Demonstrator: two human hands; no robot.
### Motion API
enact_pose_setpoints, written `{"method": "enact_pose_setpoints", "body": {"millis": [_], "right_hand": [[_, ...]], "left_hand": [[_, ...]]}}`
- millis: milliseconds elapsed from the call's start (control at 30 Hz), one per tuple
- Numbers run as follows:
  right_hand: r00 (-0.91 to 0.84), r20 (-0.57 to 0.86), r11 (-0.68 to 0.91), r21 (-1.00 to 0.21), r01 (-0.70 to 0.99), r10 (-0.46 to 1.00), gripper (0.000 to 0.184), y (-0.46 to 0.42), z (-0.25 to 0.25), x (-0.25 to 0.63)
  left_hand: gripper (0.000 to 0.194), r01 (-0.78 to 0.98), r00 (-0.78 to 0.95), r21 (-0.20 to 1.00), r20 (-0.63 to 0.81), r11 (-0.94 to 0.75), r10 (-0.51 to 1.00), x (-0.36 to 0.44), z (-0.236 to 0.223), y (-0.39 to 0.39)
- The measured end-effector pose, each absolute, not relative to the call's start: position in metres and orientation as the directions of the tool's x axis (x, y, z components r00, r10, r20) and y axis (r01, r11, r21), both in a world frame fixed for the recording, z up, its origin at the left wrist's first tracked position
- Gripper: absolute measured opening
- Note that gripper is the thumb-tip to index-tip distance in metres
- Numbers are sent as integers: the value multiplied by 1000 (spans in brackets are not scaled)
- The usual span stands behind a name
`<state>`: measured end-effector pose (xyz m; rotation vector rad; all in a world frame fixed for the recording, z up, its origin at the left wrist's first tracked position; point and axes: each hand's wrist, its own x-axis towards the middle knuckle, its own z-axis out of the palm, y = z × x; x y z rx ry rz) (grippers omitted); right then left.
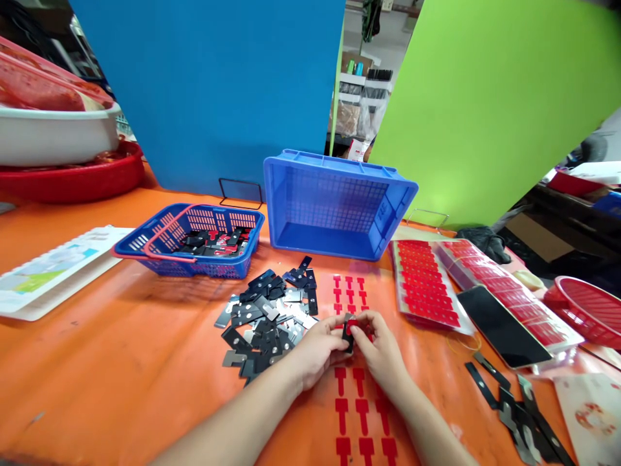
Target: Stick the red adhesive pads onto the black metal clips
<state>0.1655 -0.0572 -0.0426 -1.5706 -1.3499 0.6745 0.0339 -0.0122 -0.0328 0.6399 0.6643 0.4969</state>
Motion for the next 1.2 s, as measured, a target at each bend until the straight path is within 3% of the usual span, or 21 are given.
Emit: {"method": "enact_pose_setpoints", "body": {"millis": [1200], "right_hand": [[214, 199, 30, -797, 603, 956, 13, -60, -40, 165]], "left_hand": [[46, -203, 685, 691, -405, 693, 605, 33, -31, -12]]}}
